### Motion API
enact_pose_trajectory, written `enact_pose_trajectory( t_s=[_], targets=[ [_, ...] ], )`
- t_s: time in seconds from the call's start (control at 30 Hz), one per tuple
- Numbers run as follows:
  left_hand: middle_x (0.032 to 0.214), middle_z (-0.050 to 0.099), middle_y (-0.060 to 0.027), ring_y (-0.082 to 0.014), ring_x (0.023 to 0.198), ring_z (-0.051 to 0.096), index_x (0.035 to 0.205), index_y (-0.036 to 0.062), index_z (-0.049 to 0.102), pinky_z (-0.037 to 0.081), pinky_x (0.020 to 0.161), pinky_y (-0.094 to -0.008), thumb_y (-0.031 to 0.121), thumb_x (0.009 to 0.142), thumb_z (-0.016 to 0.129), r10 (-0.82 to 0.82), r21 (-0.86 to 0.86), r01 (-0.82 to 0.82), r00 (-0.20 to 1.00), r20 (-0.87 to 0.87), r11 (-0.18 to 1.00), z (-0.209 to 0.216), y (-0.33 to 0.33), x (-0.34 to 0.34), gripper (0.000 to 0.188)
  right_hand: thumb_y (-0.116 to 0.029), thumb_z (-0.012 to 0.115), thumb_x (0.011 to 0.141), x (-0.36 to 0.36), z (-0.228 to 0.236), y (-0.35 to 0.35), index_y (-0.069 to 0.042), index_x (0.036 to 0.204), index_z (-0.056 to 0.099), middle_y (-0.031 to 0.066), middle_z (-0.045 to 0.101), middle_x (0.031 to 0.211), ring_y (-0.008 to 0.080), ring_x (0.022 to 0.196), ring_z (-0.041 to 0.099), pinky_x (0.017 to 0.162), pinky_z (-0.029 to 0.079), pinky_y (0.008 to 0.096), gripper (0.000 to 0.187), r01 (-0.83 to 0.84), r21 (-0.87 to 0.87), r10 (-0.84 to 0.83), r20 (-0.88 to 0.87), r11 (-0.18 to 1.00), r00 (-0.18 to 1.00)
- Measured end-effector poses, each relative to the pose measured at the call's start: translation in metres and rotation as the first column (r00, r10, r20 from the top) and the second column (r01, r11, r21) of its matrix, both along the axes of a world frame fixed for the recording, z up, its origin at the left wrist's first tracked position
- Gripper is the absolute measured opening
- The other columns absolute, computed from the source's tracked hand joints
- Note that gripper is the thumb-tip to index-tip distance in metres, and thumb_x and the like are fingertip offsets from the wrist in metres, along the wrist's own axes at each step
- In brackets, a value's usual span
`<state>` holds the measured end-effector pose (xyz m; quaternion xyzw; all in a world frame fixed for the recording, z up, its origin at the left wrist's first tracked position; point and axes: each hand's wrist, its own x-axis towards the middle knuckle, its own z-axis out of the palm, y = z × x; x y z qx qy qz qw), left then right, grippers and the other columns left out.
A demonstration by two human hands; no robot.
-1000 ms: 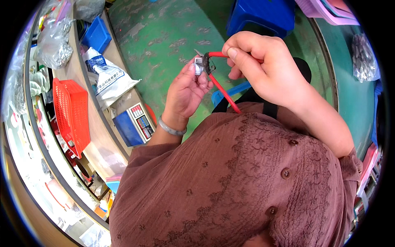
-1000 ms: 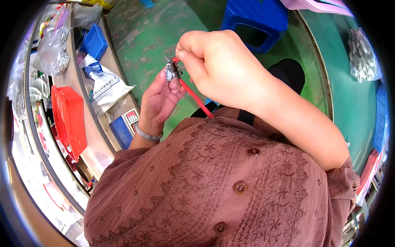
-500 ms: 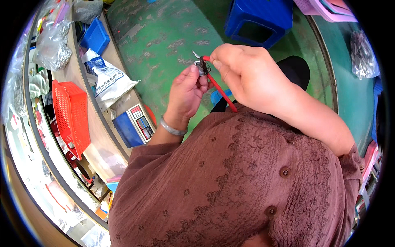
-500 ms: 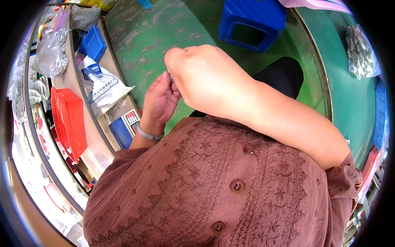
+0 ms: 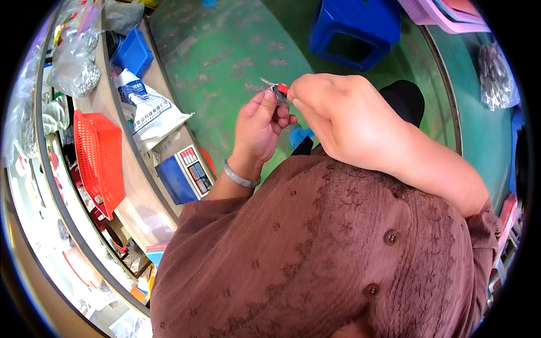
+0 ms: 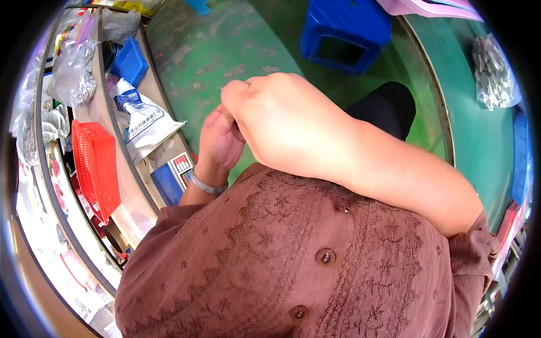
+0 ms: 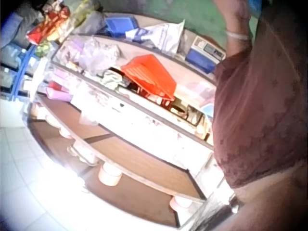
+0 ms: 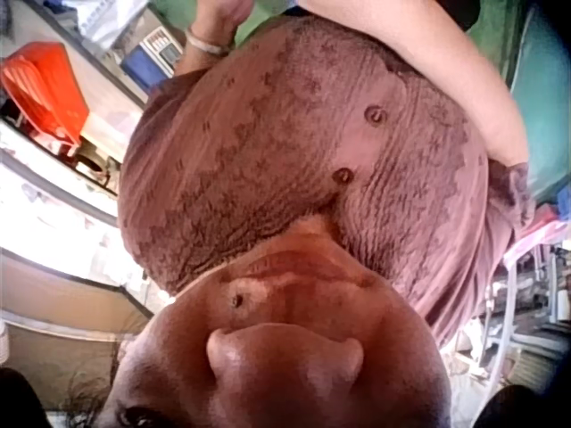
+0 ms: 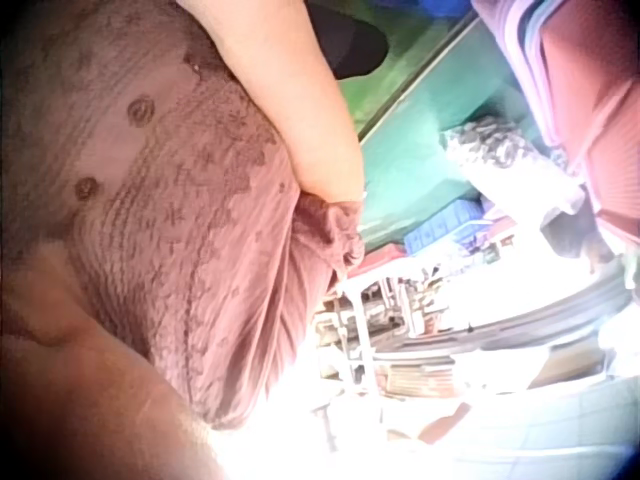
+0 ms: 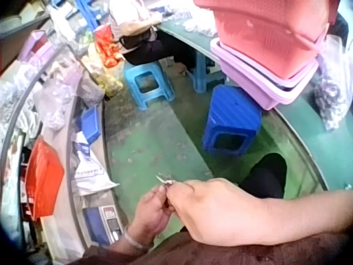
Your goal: The person uses pliers to crimp metal buckles onto red straps. They then pick up small white plastic components from the table and attach them to the buckles by hand, assembling the parts into finished units.
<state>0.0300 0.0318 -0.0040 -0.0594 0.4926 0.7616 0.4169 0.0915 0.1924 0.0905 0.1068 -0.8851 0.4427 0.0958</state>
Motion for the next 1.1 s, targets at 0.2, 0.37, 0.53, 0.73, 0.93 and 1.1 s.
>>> enact_pose_trajectory(
  t_s=[0.2,0.37,0.53,0.73,0.93,1.1],
  targets=[
    [0.068,0.050,-0.0011,-0.0102,0.059,0.047,0.096,0.0022,0.055,0.049,0.065,-0.0299,0.024,0.092,0.045,0.019,0.043,-0.020,0.999,0.029,0.999,-0.005,0.000,-0.006,0.024,0.001,0.051,0.080,-0.005,-0.001,0.004,0.003,0.085,0.052,0.0171,0.055,0.073,0.0336,0.068,0.056,0.057,0.046,0.0352,0.006,0.064,0.017,-0.066,0.083,0.998,0.994],
    [0.068,0.051,-0.0014,-0.0103,0.060,0.048,0.095,0.0024,0.054,0.049,0.064,-0.0303,0.024,0.092,0.045,0.050,0.004,-0.050,0.998,0.031,0.999,-0.003,0.003,0.000,0.023,-0.001,0.052,0.074,-0.002,-0.012,0.000,0.003,0.076,0.051,0.0193,0.057,0.069,0.0357,0.065,0.057,0.057,0.047,0.0383,0.005,0.065,-0.037,-0.065,0.002,0.997,0.998],
    [0.068,0.051,-0.0013,-0.0101,0.059,0.047,0.096,0.0023,0.054,0.050,0.064,-0.0302,0.024,0.092,0.045,0.051,-0.030,-0.051,0.999,0.005,0.998,-0.008,0.002,-0.003,0.024,-0.003,0.052,0.071,-0.006,-0.005,0.001,0.004,0.073,0.050,0.0202,0.058,0.068,0.0363,0.066,0.058,0.058,0.047,0.0400,0.007,0.045,-0.024,-0.044,0.049,0.999,0.998],
    [0.068,0.050,-0.0011,-0.0096,0.058,0.046,0.098,0.0021,0.054,0.049,0.065,-0.0302,0.024,0.093,0.044,0.020,-0.031,-0.020,1.000,0.007,0.999,-0.008,0.000,-0.003,0.025,0.000,0.053,0.076,-0.003,-0.012,-0.002,0.003,0.079,0.050,0.0177,0.054,0.069,0.0340,0.065,0.056,0.056,0.046,0.0365,0.005,0.043,-0.013,-0.043,0.036,0.999,0.998],
    [0.068,0.050,-0.0014,-0.0100,0.058,0.046,0.100,0.0017,0.054,0.049,0.066,-0.0305,0.024,0.093,0.044,0.027,-0.024,-0.027,0.999,0.018,0.999,-0.004,0.000,0.000,0.025,-0.003,0.052,0.070,0.000,-0.011,-0.007,0.004,0.073,0.049,0.0207,0.057,0.067,0.0364,0.065,0.058,0.057,0.048,0.0394,0.008,0.031,-0.012,-0.031,0.000,0.999,1.000],
    [0.068,0.050,-0.0013,-0.0102,0.058,0.047,0.099,0.0015,0.054,0.049,0.066,-0.0308,0.024,0.093,0.044,0.009,-0.023,-0.008,1.000,0.004,1.000,-0.005,-0.002,-0.003,0.025,-0.002,0.051,0.072,-0.006,-0.015,-0.002,0.003,0.074,0.049,0.0202,0.057,0.068,0.0365,0.065,0.058,0.057,0.048,0.0398,0.006,0.072,-0.031,-0.071,0.012,0.997,0.997]
  ],
)
